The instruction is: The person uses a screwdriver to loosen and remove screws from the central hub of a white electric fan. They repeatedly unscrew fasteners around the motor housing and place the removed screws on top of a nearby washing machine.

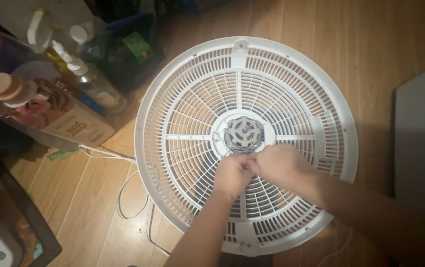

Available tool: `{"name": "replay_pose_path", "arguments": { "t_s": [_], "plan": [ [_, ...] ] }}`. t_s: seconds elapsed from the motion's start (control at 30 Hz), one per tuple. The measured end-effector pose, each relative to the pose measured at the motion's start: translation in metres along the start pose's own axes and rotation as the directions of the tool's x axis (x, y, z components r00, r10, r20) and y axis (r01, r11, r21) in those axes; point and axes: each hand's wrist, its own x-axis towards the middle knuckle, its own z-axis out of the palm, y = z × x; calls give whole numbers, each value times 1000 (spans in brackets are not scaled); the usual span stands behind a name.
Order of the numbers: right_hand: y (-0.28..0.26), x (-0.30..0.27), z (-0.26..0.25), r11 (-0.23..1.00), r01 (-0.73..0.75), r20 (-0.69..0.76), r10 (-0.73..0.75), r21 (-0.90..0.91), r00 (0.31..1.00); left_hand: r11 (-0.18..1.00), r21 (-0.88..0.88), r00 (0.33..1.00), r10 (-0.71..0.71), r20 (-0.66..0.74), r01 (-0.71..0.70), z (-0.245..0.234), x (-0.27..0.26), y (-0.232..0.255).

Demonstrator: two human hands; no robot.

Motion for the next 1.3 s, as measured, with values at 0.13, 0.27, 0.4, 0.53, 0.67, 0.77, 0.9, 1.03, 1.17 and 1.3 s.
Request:
{"name": "replay_pose_path", "arguments": {
  "t_s": [0.13, 0.27, 0.4, 0.53, 0.67, 0.77, 0.9, 1.03, 1.17, 1.3],
  "plan": [
    [5, -8, -3, 944, 268, -275, -210, 194, 938, 976, 209, 993, 42, 107, -64, 1, 8, 2],
    [8, -7, 8, 966, 198, -192, -165, 168, 968, 987, 160, 999, 12, 50, -20, 5, 5, 5],
    [11, -6, 23, 935, 266, -261, -203, 235, 944, 984, 156, 989, -106, 104, 89, 0, 5, 4],
    [11, -2, 43, 943, 327, -449, -267, 59, 853, 995, 87, 997, -47, 56, 42, 0, 3, 8],
    [7, 6, 49, 942, 321, -597, -202, 99, 777, 995, -16, 986, -96, -134, 95, 5, 0, 9],
    [-1, 9, 45, 968, 228, -542, -139, 102, 829, 991, 2, 978, -130, -165, 132, 8, -4, 3],
    [6, 16, 33, 963, 31, -197, 23, 269, 980, 997, 80, 989, 12, -149, 0, 10, -3, -4],
    [20, 18, 37, 936, 352, -545, -293, 5, 786, 968, 235, 994, 101, -37, -89, -3, 4, -8],
    [18, 16, 36, 949, 292, -455, -211, 116, 865, 981, 186, 998, 54, 20, -56, -13, 5, 0],
    [-2, 10, 18, 983, 31, -190, 4, 182, 982, 994, 102, 998, -27, -65, 33, -4, -10, 11]
  ]
}}
